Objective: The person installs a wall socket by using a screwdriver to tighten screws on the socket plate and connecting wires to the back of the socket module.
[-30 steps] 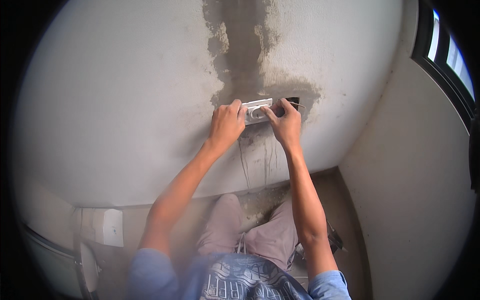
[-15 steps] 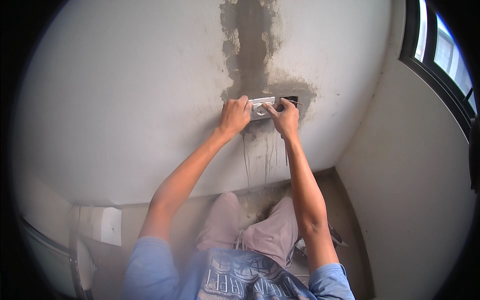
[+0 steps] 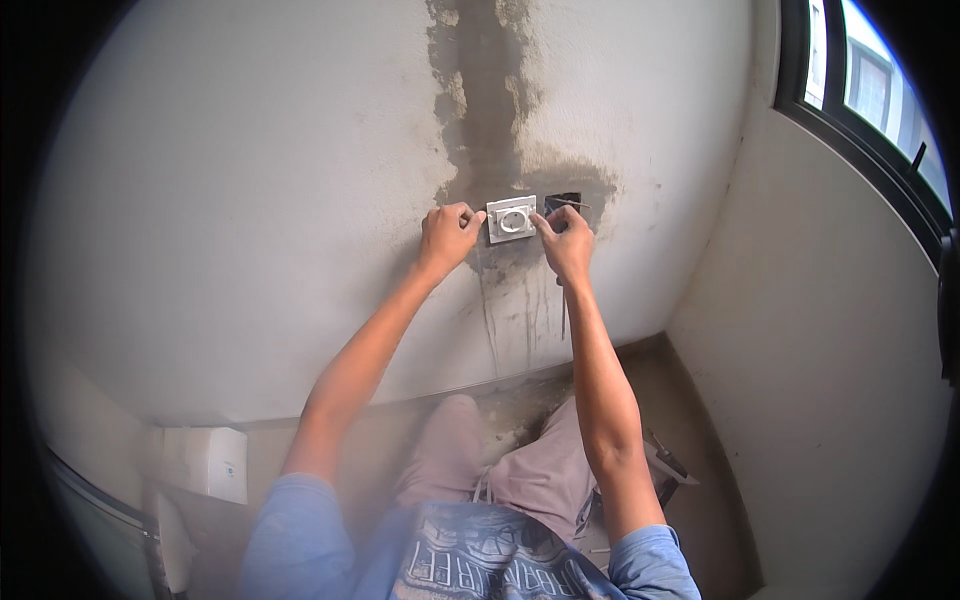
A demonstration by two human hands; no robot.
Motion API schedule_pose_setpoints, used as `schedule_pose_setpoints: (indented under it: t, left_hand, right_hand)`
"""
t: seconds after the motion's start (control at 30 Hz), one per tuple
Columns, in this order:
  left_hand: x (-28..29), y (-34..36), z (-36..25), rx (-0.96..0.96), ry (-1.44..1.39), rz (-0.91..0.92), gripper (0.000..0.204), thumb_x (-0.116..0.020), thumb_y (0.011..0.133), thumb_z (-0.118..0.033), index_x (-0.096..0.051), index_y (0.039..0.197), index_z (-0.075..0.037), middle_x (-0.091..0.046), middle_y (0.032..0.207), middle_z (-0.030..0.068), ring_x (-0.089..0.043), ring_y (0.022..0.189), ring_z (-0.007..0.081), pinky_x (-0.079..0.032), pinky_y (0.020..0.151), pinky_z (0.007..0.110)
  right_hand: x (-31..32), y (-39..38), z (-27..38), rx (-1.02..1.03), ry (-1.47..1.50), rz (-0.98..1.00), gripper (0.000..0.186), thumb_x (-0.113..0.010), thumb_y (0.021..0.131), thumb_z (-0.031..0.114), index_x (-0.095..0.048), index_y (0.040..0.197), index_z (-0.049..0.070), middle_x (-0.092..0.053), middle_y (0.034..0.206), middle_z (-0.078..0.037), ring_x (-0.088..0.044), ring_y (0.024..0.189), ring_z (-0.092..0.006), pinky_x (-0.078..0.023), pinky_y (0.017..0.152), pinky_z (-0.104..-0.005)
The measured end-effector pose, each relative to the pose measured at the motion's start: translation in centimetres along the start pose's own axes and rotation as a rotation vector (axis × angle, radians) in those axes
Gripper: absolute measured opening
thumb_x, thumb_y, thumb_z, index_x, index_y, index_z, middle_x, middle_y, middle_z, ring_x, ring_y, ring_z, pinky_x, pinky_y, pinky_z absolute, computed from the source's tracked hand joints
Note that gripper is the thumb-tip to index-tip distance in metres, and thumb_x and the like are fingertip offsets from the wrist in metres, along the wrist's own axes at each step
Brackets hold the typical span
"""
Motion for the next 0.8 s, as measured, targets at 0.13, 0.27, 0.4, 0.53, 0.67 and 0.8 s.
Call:
schedule_pose_setpoints:
  t: [0.13,0.27,0.4,0.53,0.67,0.8]
  left_hand:
    - [-0.5,-0.7,-2.1,0.01,-0.017,-0.09,0.027,-0.074,0.092,-0.022,-0.07,0.079,0.001,-0.067,0.065,0.0175,-0.067,0.058,0.0316,-0.049,0.057,0.04]
    - [-1.3,-0.8,-2.5,0.012,-0.017,-0.117,0.026,-0.075,0.092,-0.02,-0.068,0.077,0.001,-0.066,0.063,0.0152,-0.065,0.053,0.0294,-0.048,0.054,0.039]
    - [-2.1,-0.9,-2.0,0.0,0.002,-0.153,0.026,-0.075,0.092,-0.019,-0.069,0.077,0.001,-0.067,0.062,0.0131,-0.064,0.051,0.0248,-0.047,0.054,0.037]
    - [-1.3,-0.3,-1.9,0.009,-0.023,-0.125,0.025,-0.076,0.091,-0.019,-0.069,0.079,0.001,-0.068,0.062,0.0128,-0.065,0.052,0.0237,-0.048,0.054,0.035]
    - [-1.0,-0.4,-2.9,-0.012,-0.006,-0.097,0.027,-0.079,0.088,-0.021,-0.069,0.078,0.001,-0.068,0.061,0.0117,-0.066,0.053,0.0221,-0.048,0.055,0.035]
    - [-1.3,-0.9,-2.2,0.022,-0.016,-0.118,0.028,-0.08,0.087,-0.022,-0.067,0.075,0.0,-0.069,0.063,0.0137,-0.067,0.057,0.0276,-0.051,0.058,0.038]
  right_hand:
    - [-0.2,0.4,1.1,-0.031,-0.026,0.075,0.044,-0.087,0.078,0.041,-0.066,0.075,0.003,-0.068,0.068,-0.014,-0.065,0.064,-0.0317,-0.05,0.065,-0.0421]
    - [-0.6,0.9,1.0,-0.003,-0.072,0.084,0.05,-0.09,0.074,0.046,-0.064,0.069,0.002,-0.065,0.064,-0.013,-0.063,0.061,-0.0305,-0.049,0.061,-0.0424]
    - [-0.7,1.3,0.4,-0.095,-0.056,0.141,0.055,-0.09,0.073,0.047,-0.059,0.065,0.002,-0.062,0.061,-0.013,-0.06,0.058,-0.0305,-0.048,0.06,-0.0424]
    - [-1.0,1.1,0.9,-0.095,-0.041,0.128,0.056,-0.09,0.073,0.047,-0.058,0.066,0.002,-0.061,0.061,-0.012,-0.06,0.059,-0.0296,-0.048,0.061,-0.0429]
    - [-0.7,1.4,1.1,-0.018,-0.076,0.119,0.054,-0.09,0.073,0.046,-0.058,0.068,0.002,-0.063,0.064,-0.013,-0.062,0.061,-0.0321,-0.048,0.061,-0.0442]
    - [-0.9,1.4,1.5,0.069,-0.124,0.109,0.055,-0.09,0.072,0.048,-0.059,0.069,0.003,-0.065,0.067,-0.015,-0.063,0.064,-0.0356,-0.048,0.062,-0.0459]
Point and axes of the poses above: each hand's wrist, its own y-axis towards the middle knuckle, its own x-axis out of the back of the hand, z = x × y, the point moved 2 cm from there along y, towards the middle knuckle
